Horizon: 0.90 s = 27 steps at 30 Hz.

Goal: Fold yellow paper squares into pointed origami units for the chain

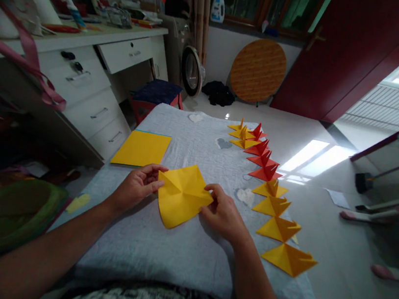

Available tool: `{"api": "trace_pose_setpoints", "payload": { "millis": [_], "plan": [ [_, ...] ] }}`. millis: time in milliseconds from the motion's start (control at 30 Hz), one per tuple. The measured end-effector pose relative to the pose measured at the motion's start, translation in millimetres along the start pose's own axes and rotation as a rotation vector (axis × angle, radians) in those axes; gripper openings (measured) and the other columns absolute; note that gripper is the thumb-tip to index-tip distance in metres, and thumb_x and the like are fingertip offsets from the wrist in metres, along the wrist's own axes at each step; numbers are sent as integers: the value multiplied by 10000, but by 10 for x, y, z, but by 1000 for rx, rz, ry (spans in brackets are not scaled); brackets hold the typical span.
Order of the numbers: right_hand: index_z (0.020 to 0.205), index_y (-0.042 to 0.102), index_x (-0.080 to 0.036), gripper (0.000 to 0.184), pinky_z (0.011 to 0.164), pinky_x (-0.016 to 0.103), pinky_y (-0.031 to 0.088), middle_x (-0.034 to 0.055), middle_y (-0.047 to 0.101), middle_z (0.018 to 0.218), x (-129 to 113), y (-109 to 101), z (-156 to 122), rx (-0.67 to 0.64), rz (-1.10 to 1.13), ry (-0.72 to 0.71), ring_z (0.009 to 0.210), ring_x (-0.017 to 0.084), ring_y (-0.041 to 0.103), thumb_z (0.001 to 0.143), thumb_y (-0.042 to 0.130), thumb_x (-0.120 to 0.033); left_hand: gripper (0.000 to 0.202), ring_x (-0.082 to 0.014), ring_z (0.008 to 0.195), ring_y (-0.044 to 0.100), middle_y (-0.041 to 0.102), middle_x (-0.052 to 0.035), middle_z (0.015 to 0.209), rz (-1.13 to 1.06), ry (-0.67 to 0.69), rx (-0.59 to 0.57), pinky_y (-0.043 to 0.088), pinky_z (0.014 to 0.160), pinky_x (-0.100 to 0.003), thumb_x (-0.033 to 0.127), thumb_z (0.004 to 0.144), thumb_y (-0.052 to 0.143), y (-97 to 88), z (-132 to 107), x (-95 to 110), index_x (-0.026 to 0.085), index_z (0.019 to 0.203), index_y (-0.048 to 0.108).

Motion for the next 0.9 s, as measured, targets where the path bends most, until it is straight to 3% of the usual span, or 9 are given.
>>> {"api": "trace_pose_setpoints", "payload": {
  "millis": [100, 267, 467, 600, 900],
  "plan": [
    [1109, 582, -246, 356, 597, 261, 438, -48, 579, 741, 25, 32, 18, 63, 212, 14, 616, 126, 537, 756, 628, -230, 349, -86, 582, 524, 519, 63, 682, -37, -23, 0, 446, 580, -220, 292, 742, 747, 12, -15, 44, 178, 1057, 647],
    [937, 634, -226, 257, 607, 266, 459, -22, 591, 729, 36, 59, 70, 146, 544, 68, 640, 129, 548, 728, 710, -356, 320, -95, 557, 551, 535, 58, 662, -85, -49, -7, 447, 564, -226, 300, 768, 733, 16, -33, 61, 179, 1050, 646],
    [942, 638, -222, 247, 572, 251, 432, -28, 577, 716, 106, 118, 103, 179, 442, 94, 623, 123, 526, 739, 701, -349, 360, -109, 691, 579, 598, 20, 784, -99, -28, -66, 472, 666, -232, 265, 726, 762, 45, -34, 18, 185, 1057, 648],
    [1052, 612, -233, 311, 705, 296, 510, 7, 645, 868, 155, 186, 112, 205, 395, 42, 747, 149, 602, 762, 677, -322, 428, -153, 845, 620, 652, -26, 943, 2, 23, -111, 502, 796, -288, 243, 730, 745, 86, -67, 8, 193, 1136, 620],
    [975, 675, -234, 162, 770, 337, 527, 26, 700, 857, 27, 183, 79, 272, 212, -70, 772, 182, 660, 819, 659, -274, 242, -149, 765, 605, 659, -19, 846, 294, 203, -25, 504, 741, -276, 223, 816, 659, 169, -133, 117, 173, 1053, 661]
  ]
}}
Point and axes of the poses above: each hand's wrist, its own z-axis towards the middle knuckle, its own y-axis out of the palm, x = y × z, the point moved 2 cm from there along z, towards the middle knuckle
